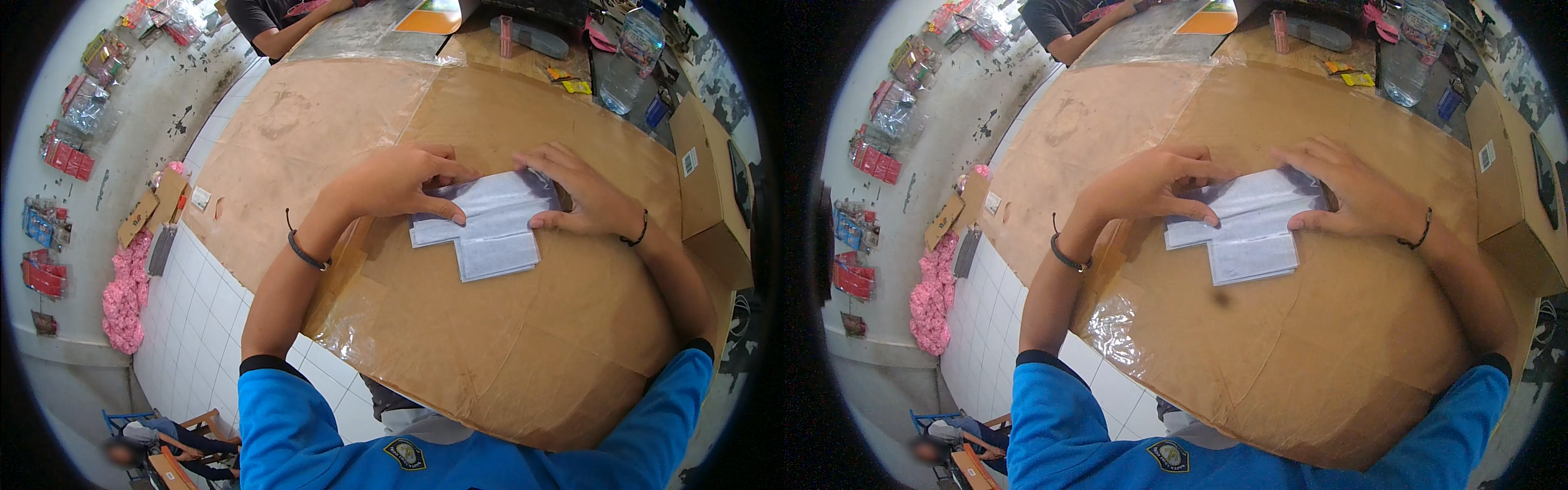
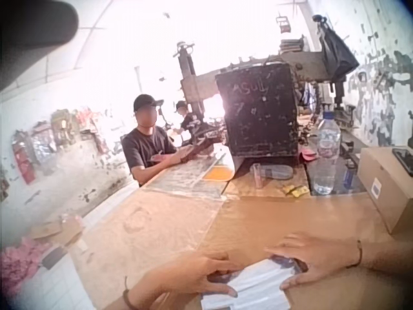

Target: The person sorts through a stack of clear plastic bags, picking them up one by one and arranging them into a pile on a table.

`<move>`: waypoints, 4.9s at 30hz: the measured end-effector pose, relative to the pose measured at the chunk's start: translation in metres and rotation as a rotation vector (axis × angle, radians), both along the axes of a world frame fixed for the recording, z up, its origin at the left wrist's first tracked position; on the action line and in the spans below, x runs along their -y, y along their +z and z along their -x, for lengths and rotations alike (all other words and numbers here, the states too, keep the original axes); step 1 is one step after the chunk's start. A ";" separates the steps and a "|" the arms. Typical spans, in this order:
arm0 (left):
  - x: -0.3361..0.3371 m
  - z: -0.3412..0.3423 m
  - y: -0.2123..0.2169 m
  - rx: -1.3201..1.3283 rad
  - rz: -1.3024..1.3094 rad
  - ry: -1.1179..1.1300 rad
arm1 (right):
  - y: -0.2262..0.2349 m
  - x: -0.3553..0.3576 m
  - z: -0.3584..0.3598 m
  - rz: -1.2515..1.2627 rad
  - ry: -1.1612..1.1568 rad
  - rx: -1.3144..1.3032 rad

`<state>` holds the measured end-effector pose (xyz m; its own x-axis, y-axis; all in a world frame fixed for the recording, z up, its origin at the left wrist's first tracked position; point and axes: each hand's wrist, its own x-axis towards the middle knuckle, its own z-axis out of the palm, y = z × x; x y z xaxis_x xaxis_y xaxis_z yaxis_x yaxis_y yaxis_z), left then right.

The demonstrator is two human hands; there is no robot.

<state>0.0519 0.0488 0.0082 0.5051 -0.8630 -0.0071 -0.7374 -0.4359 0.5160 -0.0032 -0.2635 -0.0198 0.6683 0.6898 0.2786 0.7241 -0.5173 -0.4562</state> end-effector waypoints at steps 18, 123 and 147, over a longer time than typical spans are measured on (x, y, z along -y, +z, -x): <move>-0.001 -0.003 -0.002 0.041 0.084 -0.044 | 0.002 -0.001 0.001 -0.008 0.016 -0.047; -0.033 -0.026 -0.004 -0.409 0.169 0.048 | -0.001 -0.094 0.004 -0.178 -0.194 0.226; -0.004 -0.010 -0.011 -0.447 0.227 0.088 | -0.006 -0.087 -0.006 -0.486 -0.268 0.006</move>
